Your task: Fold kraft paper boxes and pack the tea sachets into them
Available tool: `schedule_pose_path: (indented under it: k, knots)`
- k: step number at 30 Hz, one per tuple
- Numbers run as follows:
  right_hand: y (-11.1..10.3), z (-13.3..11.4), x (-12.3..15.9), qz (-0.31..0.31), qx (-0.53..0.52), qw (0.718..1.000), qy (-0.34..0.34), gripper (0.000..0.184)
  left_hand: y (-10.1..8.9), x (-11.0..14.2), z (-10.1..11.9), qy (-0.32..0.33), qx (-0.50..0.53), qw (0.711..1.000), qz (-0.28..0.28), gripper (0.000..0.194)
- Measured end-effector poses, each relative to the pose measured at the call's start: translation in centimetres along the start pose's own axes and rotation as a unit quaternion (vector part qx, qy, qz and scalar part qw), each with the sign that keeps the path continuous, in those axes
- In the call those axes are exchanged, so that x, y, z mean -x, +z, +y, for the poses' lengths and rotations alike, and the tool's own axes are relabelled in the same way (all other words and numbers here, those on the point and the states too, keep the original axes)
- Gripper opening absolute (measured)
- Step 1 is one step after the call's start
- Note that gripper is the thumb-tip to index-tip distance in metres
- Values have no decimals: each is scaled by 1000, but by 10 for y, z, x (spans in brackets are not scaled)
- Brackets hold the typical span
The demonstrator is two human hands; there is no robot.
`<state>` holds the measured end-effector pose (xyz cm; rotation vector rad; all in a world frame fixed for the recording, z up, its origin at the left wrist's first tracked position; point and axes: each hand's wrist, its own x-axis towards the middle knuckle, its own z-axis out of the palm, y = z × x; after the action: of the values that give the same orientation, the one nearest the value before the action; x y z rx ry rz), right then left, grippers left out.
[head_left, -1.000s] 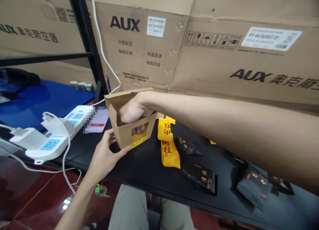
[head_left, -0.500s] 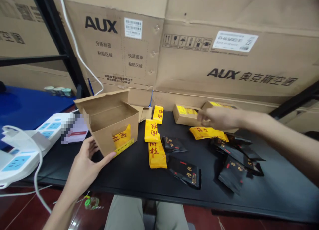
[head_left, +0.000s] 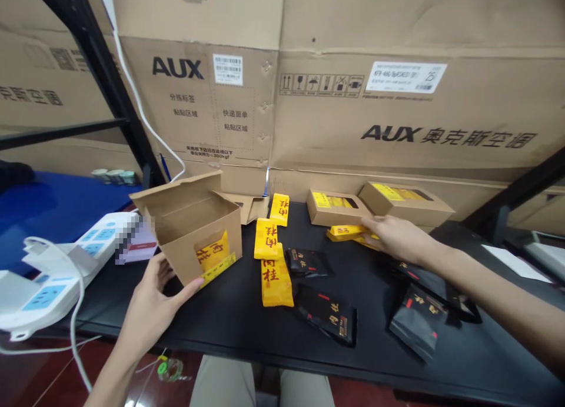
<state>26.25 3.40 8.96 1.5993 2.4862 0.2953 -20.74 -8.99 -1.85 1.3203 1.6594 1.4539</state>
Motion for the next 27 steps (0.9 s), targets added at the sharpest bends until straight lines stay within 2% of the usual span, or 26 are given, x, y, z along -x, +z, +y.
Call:
schedule_pose_path:
  k: [5,9,11,14,18,20,23,27]
  knots:
    - [-48,-12,9,119,-71,990,-9,36,-1,-1,-1,11,-19,1000,4,69]
    - [-90,-38,18,217,-140,966,-25,55,1,-2,0,17,-21,1000,9,69]
    - [-108,-54,22,256,-171,951,-33,56,1,-2,1,17,-19,1000,8,68]
    - [-130,-81,25,331,-191,922,-70,43,1,-1,1,17,-14,1000,-1,68]
    - [-162,-129,17,406,-176,880,-176,14,-1,1,2,12,-18,1000,-6,70]
    - [-178,-155,6,378,-154,884,-228,11,-1,1,3,19,-17,1000,-7,71]
    - [-200,-194,-15,264,-94,914,-293,14,0,0,4,24,-16,1000,-10,70]
    - [-215,-236,-42,159,-52,933,-319,23,0,0,3,32,-18,999,-13,68]
